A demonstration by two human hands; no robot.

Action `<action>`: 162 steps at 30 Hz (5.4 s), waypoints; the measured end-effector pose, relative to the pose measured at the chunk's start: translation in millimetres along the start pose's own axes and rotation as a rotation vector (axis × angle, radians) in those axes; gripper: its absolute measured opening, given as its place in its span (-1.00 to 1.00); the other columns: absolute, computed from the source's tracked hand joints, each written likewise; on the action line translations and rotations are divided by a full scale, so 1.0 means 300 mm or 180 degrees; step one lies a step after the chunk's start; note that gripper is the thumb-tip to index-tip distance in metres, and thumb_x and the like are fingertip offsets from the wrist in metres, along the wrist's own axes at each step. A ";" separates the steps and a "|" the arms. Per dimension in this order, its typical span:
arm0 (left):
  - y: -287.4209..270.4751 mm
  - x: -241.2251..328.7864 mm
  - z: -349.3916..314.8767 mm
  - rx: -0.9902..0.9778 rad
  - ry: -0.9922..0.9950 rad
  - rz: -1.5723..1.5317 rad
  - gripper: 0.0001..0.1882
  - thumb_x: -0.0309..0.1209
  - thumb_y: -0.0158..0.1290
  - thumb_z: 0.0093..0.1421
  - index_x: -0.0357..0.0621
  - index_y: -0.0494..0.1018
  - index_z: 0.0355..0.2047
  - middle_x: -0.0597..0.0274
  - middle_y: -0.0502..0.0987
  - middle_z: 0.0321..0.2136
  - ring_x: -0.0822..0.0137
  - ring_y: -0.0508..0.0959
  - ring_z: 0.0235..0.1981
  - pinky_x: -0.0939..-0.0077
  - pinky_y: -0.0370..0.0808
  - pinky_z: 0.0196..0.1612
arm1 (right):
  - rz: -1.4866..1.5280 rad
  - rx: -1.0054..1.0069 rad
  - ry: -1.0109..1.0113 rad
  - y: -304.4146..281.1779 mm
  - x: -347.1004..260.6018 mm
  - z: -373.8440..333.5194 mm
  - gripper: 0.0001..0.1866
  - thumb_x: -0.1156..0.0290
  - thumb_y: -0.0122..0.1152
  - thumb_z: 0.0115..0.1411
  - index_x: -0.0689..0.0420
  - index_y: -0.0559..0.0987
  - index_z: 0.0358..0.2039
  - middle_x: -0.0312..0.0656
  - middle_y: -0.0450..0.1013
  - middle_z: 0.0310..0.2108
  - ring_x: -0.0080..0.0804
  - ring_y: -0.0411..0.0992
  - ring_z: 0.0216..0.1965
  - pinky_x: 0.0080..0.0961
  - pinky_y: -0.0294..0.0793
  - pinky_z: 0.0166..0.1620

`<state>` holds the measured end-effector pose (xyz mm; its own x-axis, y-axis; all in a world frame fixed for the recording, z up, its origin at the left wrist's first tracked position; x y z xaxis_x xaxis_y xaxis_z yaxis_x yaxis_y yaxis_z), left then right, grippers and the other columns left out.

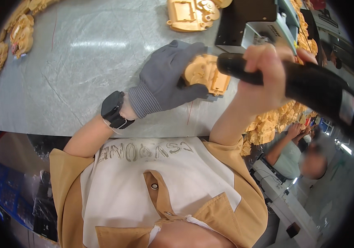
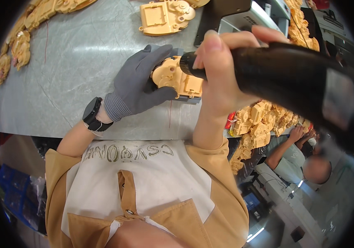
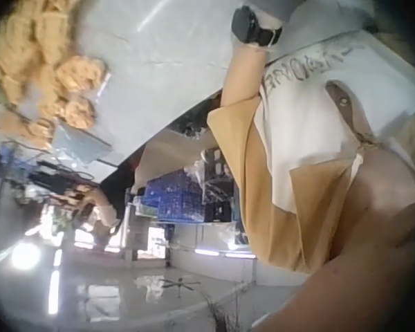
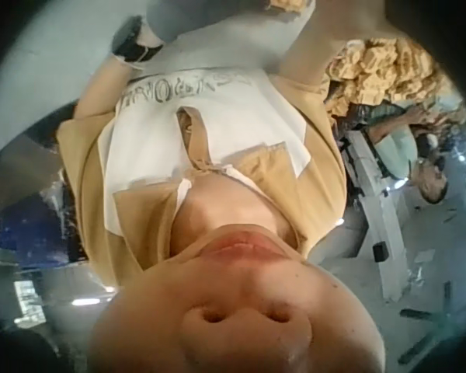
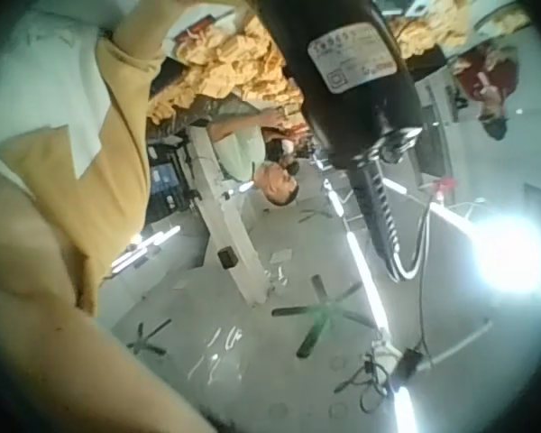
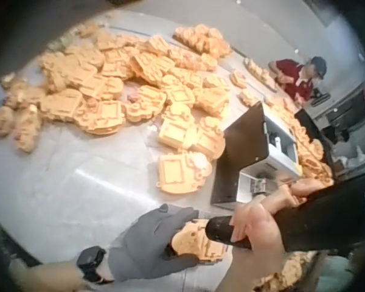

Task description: The person uses a handheld rotary tool to drill holes into small yellow plastic components on a workbench. They repeatedly pick up parts, position them on a gray fixture, drill, and place them back among other parts. The process is repeated for multiple units throughout the clip.

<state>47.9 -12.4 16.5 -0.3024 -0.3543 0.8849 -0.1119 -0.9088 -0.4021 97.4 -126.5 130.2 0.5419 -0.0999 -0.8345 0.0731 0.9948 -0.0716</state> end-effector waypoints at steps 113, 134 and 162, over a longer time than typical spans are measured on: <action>0.090 0.207 0.083 -0.0671 0.1175 0.1929 -0.49 -0.53 -0.17 -0.15 -0.06 0.44 -0.12 0.02 0.38 -0.07 -0.01 0.30 0.01 0.17 0.21 0.09 | 0.1333 0.1936 0.0689 -0.506 -0.072 -0.403 -0.51 0.55 -0.05 -0.04 0.16 0.19 -0.02 -0.30 0.19 -0.68 -0.49 0.21 -0.66 -0.45 0.27 -0.41; 0.100 0.153 0.080 -0.0352 0.0598 0.1153 -0.20 -0.16 0.31 -0.25 -0.15 0.26 0.02 -0.01 0.30 0.01 0.02 0.34 0.01 0.28 0.35 0.01 | 0.0537 0.1456 -0.0465 -0.385 -0.053 0.135 -0.68 0.67 0.10 -0.05 0.27 0.31 -0.23 -0.24 0.31 -0.68 -0.52 0.27 -0.73 -0.64 0.27 -0.61; 0.040 0.077 0.025 -0.0220 0.0884 0.0524 -0.23 -0.34 0.35 -0.32 -0.08 0.31 -0.02 -0.15 0.20 0.09 -0.04 0.29 0.08 0.26 0.29 0.08 | 0.0167 0.1372 -0.0284 -0.335 0.050 0.169 -0.66 0.72 0.05 -0.08 0.28 0.28 -0.24 -0.25 0.31 -0.70 -0.53 0.28 -0.74 -0.65 0.28 -0.59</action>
<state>46.7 -33.1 33.9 -0.5673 -0.4130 0.7125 -0.1010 -0.8238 -0.5579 140.6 -229.2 152.4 0.6230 -0.0698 -0.7791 0.3757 0.9003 0.2197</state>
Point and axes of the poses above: each hand's wrist, its own z-axis towards the middle knuckle, its own y-axis out of the palm, x = y × z, the point moved 6 cm from there along z, towards the middle knuckle
